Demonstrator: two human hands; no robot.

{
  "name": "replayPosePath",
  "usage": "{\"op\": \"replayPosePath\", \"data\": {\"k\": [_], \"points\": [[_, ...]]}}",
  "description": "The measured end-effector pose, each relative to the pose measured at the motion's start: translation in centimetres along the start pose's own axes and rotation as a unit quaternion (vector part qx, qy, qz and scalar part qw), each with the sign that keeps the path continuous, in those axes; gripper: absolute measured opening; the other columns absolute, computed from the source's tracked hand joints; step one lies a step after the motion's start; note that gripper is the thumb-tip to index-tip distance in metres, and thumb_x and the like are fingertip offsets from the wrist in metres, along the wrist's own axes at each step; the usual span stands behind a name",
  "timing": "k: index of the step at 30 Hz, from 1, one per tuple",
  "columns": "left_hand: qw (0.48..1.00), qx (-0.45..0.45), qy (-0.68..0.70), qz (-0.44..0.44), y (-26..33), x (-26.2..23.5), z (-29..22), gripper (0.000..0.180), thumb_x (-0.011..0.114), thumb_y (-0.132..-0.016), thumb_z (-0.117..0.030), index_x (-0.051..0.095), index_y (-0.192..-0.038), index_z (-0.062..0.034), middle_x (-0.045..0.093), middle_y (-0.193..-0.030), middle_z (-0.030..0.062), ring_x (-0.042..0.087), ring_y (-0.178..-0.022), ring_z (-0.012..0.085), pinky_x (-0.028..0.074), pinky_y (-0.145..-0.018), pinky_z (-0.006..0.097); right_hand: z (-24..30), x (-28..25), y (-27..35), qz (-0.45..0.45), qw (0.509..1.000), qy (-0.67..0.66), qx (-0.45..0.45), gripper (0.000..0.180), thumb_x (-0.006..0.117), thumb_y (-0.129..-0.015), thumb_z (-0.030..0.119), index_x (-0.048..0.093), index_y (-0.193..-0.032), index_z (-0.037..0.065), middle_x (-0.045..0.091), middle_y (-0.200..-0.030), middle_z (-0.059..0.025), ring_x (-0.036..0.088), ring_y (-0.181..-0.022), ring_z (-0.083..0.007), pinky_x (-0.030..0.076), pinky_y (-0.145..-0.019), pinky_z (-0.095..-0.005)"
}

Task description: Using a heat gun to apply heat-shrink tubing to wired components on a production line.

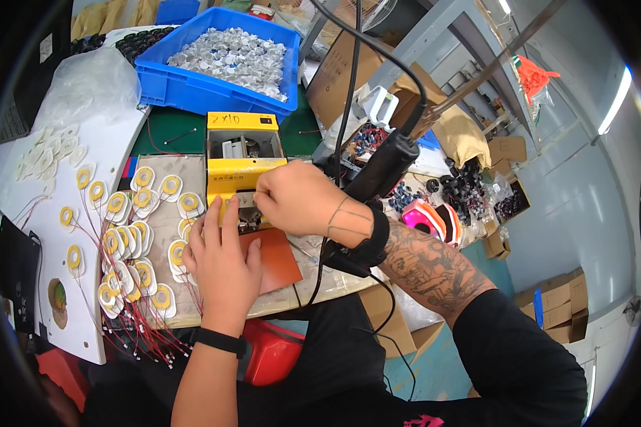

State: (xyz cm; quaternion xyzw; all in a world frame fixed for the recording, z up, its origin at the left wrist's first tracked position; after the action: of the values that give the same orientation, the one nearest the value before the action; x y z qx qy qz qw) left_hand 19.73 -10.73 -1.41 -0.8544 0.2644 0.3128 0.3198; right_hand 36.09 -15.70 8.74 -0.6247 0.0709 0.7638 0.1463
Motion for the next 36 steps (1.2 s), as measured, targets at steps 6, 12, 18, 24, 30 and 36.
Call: {"op": "replayPosePath", "data": {"k": [6, 12, 18, 24, 30, 36], "points": [[1.000, 0.001, 0.004, 0.001, 0.0, 0.0, 0.2, 0.083, 0.081, -0.084, -0.018, 0.045, -0.159, -0.0176, 0.043, -0.163, 0.0097, 0.042, -0.143, 0.0403, 0.027, -0.114, 0.060, -0.2, 0.6, -0.2, -0.027, 1.000, -0.001, -0.004, 0.025, 0.062, -0.090, 0.020, 0.074, -0.079, 0.001, 0.070, -0.076, -0.0240, 0.071, -0.076, -0.0441, 0.058, -0.076, -0.0513], [1.000, 0.001, 0.005, 0.003, 0.1, 0.0, 0.2, 0.083, 0.081, -0.085, -0.019, 0.044, -0.159, -0.0176, 0.043, -0.164, 0.0097, 0.042, -0.143, 0.0405, 0.027, -0.114, 0.061, -0.1, 0.7, -0.2, -0.044, 0.999, -0.003, -0.007, 0.024, 0.063, -0.089, 0.021, 0.073, -0.078, 0.002, 0.070, -0.074, -0.0223, 0.070, -0.073, -0.0433, 0.058, -0.073, -0.0504], [1.000, 0.002, 0.005, -0.001, 0.0, 0.0, 0.1, 0.082, 0.081, -0.085, -0.020, 0.045, -0.159, -0.0177, 0.043, -0.163, 0.0091, 0.042, -0.144, 0.0400, 0.027, -0.114, 0.061, 0.4, 0.9, -0.4, -0.043, 0.999, 0.031, 0.011, 0.025, 0.063, -0.088, 0.020, 0.073, -0.076, 0.000, 0.069, -0.074, -0.0238, 0.071, -0.071, -0.0434, 0.058, -0.073, -0.0506], [1.000, -0.002, 0.002, -0.009, 0.0, 0.2, 0.1, 0.081, 0.081, -0.085, -0.020, 0.046, -0.158, -0.0175, 0.043, -0.163, 0.0086, 0.042, -0.143, 0.0395, 0.027, -0.114, 0.060, 1.7, 1.5, -0.1, -0.053, 0.996, 0.057, 0.032, 0.028, 0.063, -0.089, 0.017, 0.070, -0.071, -0.003, 0.067, -0.068, -0.0274, 0.070, -0.067, -0.0457, 0.059, -0.070, -0.0508], [1.000, -0.001, -0.006, -0.006, 0.3, 0.0, 0.1, 0.082, 0.081, -0.084, -0.019, 0.045, -0.159, -0.0172, 0.044, -0.163, 0.0091, 0.043, -0.143, 0.0389, 0.028, -0.114, 0.059, -0.5, -0.1, -0.3, 0.024, 0.989, 0.125, -0.076, 0.012, 0.069, -0.084, 0.012, 0.076, -0.089, 0.004, 0.075, -0.084, -0.0186, 0.076, -0.081, -0.0377, 0.060, -0.075, -0.0483], [0.999, 0.013, -0.029, 0.016, 0.0, -0.4, 0.2, 0.082, 0.080, -0.085, -0.020, 0.044, -0.159, -0.0163, 0.046, -0.162, 0.0113, 0.045, -0.142, 0.0369, 0.030, -0.113, 0.057, -2.7, -0.2, -0.4, -0.038, 0.938, 0.177, -0.296, 0.004, 0.066, -0.085, 0.012, 0.064, -0.087, 0.009, 0.067, -0.078, -0.0081, 0.072, -0.077, -0.0331, 0.055, -0.071, -0.0458]]}}
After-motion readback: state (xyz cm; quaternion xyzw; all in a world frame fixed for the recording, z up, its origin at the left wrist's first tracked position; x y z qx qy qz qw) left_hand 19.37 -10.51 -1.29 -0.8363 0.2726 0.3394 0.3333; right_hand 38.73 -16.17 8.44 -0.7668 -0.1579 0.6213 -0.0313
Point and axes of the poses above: each hand's wrist, its own y-axis away from the middle knuckle, its own x-axis out of the palm, z = x × y, the point moved 1 cm from there along -y, towards the middle knuckle
